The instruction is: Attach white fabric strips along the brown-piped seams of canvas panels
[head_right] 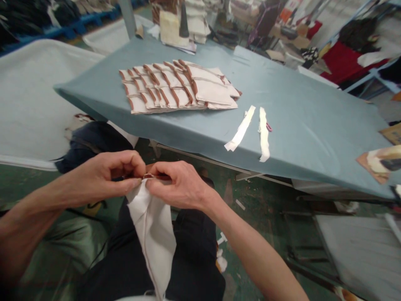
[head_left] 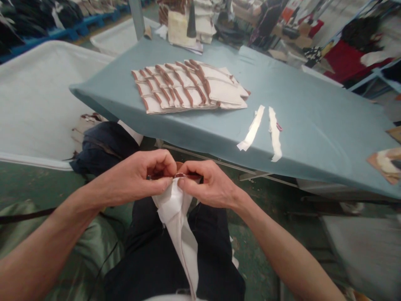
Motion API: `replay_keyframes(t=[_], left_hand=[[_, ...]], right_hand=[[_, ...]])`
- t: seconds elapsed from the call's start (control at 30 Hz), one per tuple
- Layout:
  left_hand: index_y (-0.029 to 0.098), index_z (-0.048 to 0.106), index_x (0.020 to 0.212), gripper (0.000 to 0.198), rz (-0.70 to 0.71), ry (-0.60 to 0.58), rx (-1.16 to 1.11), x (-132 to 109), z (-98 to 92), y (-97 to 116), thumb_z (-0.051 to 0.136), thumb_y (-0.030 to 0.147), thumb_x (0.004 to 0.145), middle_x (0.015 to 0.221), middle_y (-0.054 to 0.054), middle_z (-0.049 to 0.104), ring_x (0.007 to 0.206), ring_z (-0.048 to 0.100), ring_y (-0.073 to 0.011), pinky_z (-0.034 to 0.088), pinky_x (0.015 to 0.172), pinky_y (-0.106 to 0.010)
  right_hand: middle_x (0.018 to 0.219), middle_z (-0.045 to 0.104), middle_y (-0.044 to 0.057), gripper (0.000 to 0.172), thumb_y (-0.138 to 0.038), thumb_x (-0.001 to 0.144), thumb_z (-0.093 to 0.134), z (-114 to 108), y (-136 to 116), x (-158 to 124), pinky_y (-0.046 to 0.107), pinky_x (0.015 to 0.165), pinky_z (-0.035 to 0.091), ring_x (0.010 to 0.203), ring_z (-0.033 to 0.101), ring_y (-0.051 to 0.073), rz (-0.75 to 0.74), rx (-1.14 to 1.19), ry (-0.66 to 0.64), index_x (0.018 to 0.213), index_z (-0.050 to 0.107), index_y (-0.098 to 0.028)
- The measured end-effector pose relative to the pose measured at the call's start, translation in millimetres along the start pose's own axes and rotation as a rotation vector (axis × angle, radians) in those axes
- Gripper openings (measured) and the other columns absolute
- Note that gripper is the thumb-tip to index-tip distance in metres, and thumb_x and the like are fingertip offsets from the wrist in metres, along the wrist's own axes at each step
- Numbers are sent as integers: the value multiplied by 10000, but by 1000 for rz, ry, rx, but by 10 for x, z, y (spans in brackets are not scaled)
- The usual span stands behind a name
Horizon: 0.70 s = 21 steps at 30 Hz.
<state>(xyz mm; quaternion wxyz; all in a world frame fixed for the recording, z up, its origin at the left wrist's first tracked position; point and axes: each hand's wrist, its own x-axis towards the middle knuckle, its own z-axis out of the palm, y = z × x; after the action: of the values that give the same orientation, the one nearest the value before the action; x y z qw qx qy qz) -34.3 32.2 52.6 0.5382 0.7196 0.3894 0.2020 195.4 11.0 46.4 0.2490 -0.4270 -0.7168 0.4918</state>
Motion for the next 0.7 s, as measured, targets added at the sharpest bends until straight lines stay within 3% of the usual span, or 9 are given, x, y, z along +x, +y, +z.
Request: replay_keyframes(t=[0.2, 0.37, 0.5, 0.7], left_hand=[[185, 725, 886, 165, 8, 31, 71, -91, -47, -80, 716, 349, 902, 768, 7, 715, 661, 628, -134, 490, 587, -199], [190, 781, 915, 206, 123, 43, 254, -126, -77, -38, 665, 355, 957, 760, 13, 772, 657, 661, -126, 469, 613, -197], [200, 796, 939, 229, 200, 29, 363, -139, -107, -24, 637, 356, 992, 718, 37, 760, 598, 640, -102, 417, 584, -200], [207, 784, 903, 192, 211, 37, 442, -148, -100, -18, 630, 305, 961, 707, 56, 754, 582, 640, -88, 395, 582, -212]], right_hand=[[689, 463, -57, 135, -322, 829, 624, 109, 84, 54, 238, 582, 313, 630, 385, 105, 52, 271, -54, 795, 601, -194], [694, 443, -49, 316, -485, 850, 696, 192, 160, 53, 246, 583, 275, 632, 349, 106, 115, 472, -65, 805, 571, -198], [688, 410, -54, 371, -539, 830, 726, 227, 132, 37, 253, 583, 256, 632, 323, 104, 147, 484, -46, 803, 580, -199], [695, 441, -46, 286, -462, 817, 689, 230, 88, 42, 250, 561, 239, 619, 321, 99, 151, 418, -39, 802, 586, -195]])
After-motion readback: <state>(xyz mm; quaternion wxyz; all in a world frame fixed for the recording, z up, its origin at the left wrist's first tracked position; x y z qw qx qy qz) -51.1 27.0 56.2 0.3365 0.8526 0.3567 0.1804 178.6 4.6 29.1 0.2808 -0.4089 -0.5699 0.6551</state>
